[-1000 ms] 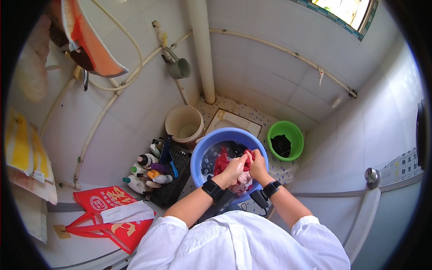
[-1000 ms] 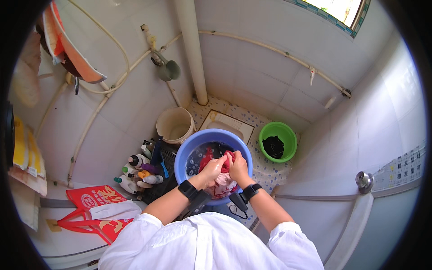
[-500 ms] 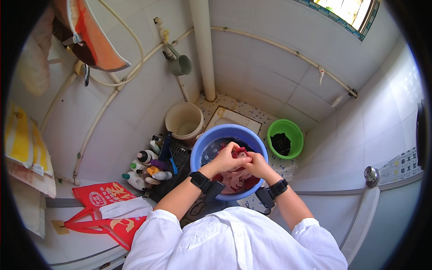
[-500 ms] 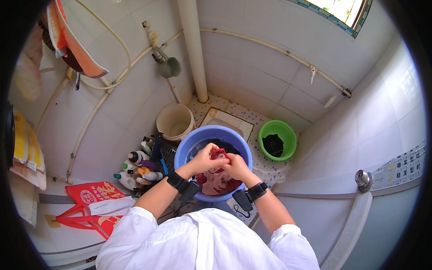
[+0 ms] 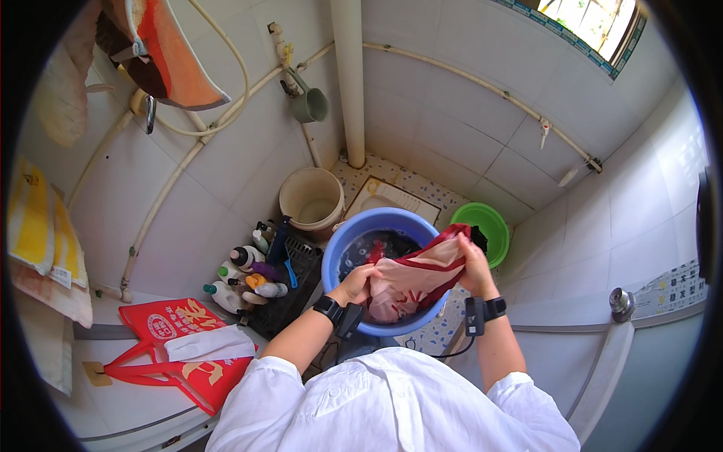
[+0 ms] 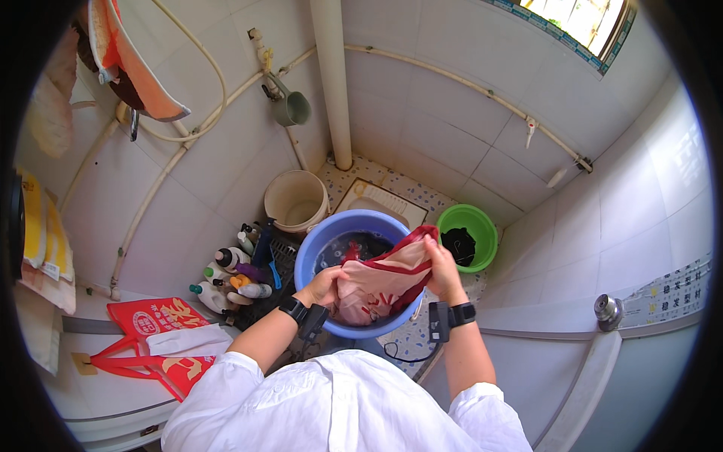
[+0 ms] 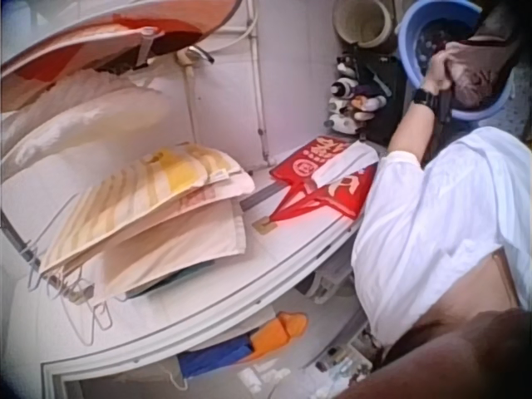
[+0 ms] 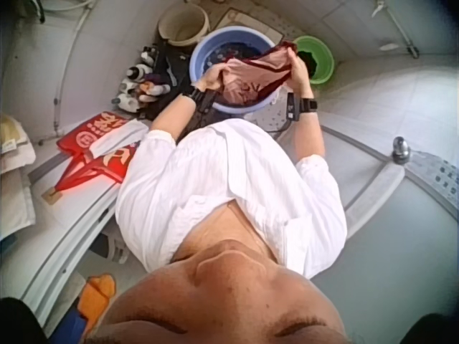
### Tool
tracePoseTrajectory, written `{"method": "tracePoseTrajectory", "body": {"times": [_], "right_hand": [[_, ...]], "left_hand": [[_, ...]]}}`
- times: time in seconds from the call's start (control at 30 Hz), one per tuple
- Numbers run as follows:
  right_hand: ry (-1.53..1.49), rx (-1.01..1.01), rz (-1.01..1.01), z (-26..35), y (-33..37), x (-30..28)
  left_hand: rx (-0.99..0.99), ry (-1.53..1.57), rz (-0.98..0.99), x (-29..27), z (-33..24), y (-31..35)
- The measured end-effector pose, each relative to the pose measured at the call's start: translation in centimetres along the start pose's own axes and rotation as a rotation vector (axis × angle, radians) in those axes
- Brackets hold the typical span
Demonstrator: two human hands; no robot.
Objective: Washing clothes by hand in a bucket with detergent.
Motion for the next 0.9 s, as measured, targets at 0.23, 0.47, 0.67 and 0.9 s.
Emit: {"method": "tracePoseTrajectory", "body": {"times": [0.23,0.47,0.67,0.9], "right_hand": [[1.486,-0.342,-0.047,-8.8,-1.2,5.5],[1.364,-0.069,-0.259,-8.4,-2.8,1.5],[1.258,-0.086,-0.141,-8.5,-1.9,4.1],[1.341,-0.196,0.084,-4.5,-1.5,0.4]], "left_hand": [[0.055,0.623,-0.201,0.9,3.5,-4.4],[0.005,-0.322,-0.435,2.0,3.7,-4.4],[-0.036,0.041,-0.425,4.5,0.7,-2.8],[0.002,-0.716,-0.100,8.3,-5.7,-2.1]]}}
Point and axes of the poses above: each hand's wrist, its own y-axis away from the middle knuckle, its own x-axis out of the palm, z = x × y, the point moved 3 cm from there along -y, towards the middle knuckle, and after that the axes turned 15 degrees about z, right-handed, at the moved point
